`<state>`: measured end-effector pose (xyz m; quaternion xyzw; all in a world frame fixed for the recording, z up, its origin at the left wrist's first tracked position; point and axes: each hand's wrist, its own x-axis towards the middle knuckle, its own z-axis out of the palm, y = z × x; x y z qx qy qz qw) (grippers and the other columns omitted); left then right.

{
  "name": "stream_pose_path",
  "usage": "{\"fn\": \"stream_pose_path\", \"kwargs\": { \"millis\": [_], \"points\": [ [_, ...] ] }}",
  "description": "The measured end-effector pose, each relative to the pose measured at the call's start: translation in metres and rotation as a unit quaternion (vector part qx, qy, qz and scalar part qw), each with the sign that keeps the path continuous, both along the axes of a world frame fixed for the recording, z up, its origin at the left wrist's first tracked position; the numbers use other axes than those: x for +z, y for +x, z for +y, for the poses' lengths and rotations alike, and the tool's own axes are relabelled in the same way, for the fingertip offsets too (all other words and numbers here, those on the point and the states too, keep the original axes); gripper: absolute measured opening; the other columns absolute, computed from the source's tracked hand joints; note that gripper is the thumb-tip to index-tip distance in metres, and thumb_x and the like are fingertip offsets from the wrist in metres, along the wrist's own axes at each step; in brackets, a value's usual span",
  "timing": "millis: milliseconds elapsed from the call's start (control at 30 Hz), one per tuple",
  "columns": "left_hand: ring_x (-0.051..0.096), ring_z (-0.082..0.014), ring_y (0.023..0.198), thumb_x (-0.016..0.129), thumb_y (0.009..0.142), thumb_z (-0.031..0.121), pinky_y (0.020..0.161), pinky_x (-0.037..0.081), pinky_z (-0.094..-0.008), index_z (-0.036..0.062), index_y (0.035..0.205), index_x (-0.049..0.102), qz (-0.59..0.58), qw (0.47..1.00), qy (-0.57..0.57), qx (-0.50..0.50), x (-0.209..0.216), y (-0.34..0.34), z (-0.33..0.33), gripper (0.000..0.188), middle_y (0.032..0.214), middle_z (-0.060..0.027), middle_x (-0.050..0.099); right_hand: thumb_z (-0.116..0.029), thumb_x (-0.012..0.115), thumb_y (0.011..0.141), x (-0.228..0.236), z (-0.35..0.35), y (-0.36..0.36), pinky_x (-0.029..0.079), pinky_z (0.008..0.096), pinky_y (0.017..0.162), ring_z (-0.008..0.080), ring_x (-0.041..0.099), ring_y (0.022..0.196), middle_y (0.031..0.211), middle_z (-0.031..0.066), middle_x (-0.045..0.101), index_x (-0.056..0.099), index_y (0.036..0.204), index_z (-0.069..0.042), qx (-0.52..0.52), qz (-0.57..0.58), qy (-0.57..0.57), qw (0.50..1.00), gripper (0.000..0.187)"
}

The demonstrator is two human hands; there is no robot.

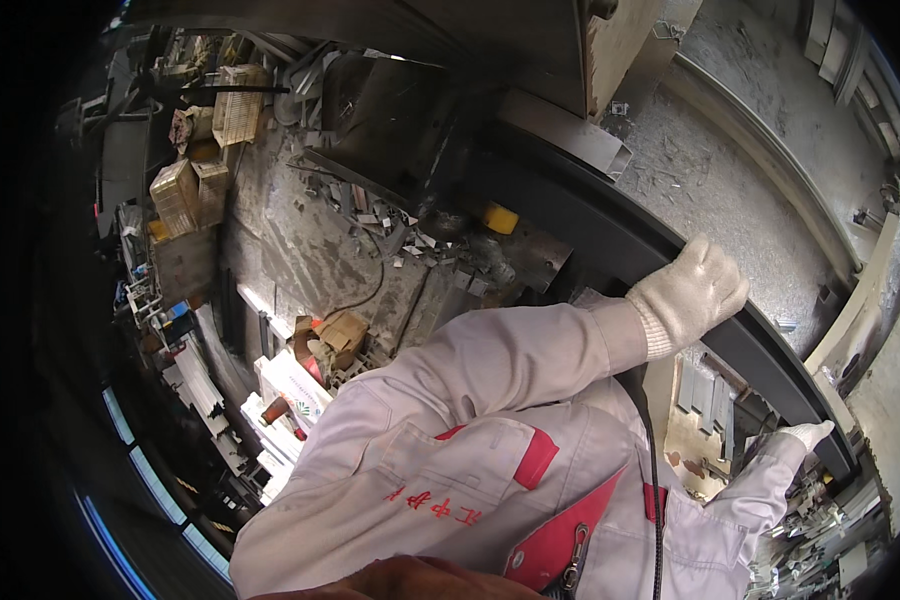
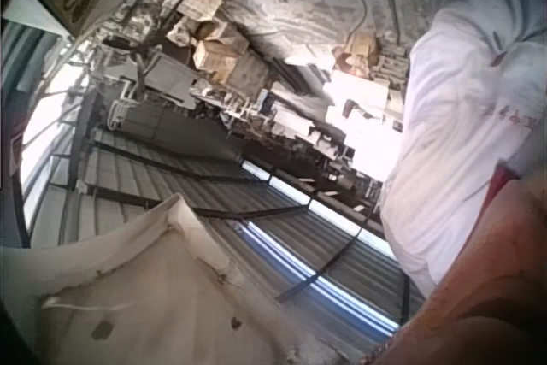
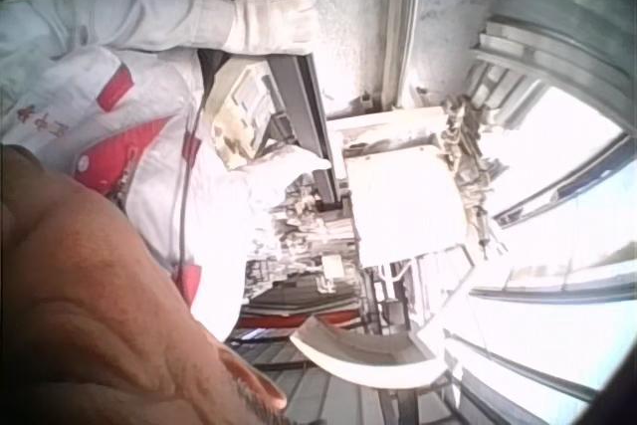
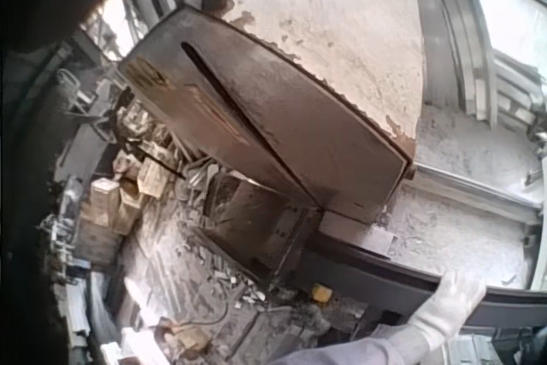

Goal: The person measures a metal profile with a tape measure, then places it into a cutting machine and operates the control panel to cut it. After cutting, the person removes the cut piece and repeats the process with another profile.

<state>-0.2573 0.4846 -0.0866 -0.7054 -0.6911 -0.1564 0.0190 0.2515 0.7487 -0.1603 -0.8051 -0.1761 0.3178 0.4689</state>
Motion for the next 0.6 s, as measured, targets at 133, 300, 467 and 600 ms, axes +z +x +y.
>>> {"fn": "stream_pose_path", "kwargs": {
  "millis": [133,300,467,600],
  "points": [
    [0.065,-0.0285,0.121,0.058,0.104,0.029,0.119,0.041,-0.0554,0.0095,0.141,0.07,0.028,0.999,-0.03,-0.009,-0.006,0.007,0.004,0.043,0.122,-0.0073,0.07,-0.073,0.06,0.107,0.003,0.0,-0.007,0.042,0.0456,0.128,0.034,0.06,0.148,0.168,0.0143,0.062,0.058,0.165,-0.004,0.01,-0.01,0.003,1.0,0.09],
    [0.064,-0.0321,0.129,0.059,0.107,0.031,0.125,0.037,-0.0617,0.0095,0.15,0.068,0.044,0.997,-0.064,-0.006,-0.008,0.015,0.012,0.048,0.133,-0.0091,0.07,-0.074,0.06,0.107,0.014,-0.003,-0.019,0.042,0.0452,0.128,0.0337,0.061,0.147,0.167,0.0138,0.063,0.059,0.164,-0.004,0.012,-0.02,0.009,1.0,0.09],
    [0.063,-0.0335,0.131,0.059,0.108,0.032,0.126,0.037,-0.064,0.0089,0.149,0.068,0.023,0.999,-0.031,0.017,-0.017,0.025,0.016,0.048,0.134,-0.0105,0.07,-0.074,0.059,0.107,0.025,-0.008,-0.028,0.043,0.0447,0.127,0.0334,0.061,0.146,0.166,0.0133,0.064,0.059,0.164,-0.005,0.015,-0.03,0.008,0.999,0.09],
    [0.063,-0.0354,0.133,0.059,0.108,0.032,0.126,0.037,-0.0661,0.0092,0.146,0.07,0.021,0.999,-0.009,0.039,-0.024,0.034,0.02,0.046,0.134,-0.0113,0.07,-0.075,0.058,0.107,0.03,-0.01,-0.031,0.043,0.0444,0.127,0.0332,0.062,0.146,0.165,0.0129,0.064,0.059,0.164,-0.005,0.019,-0.038,0.004,0.999,0.09]
  ]
}}
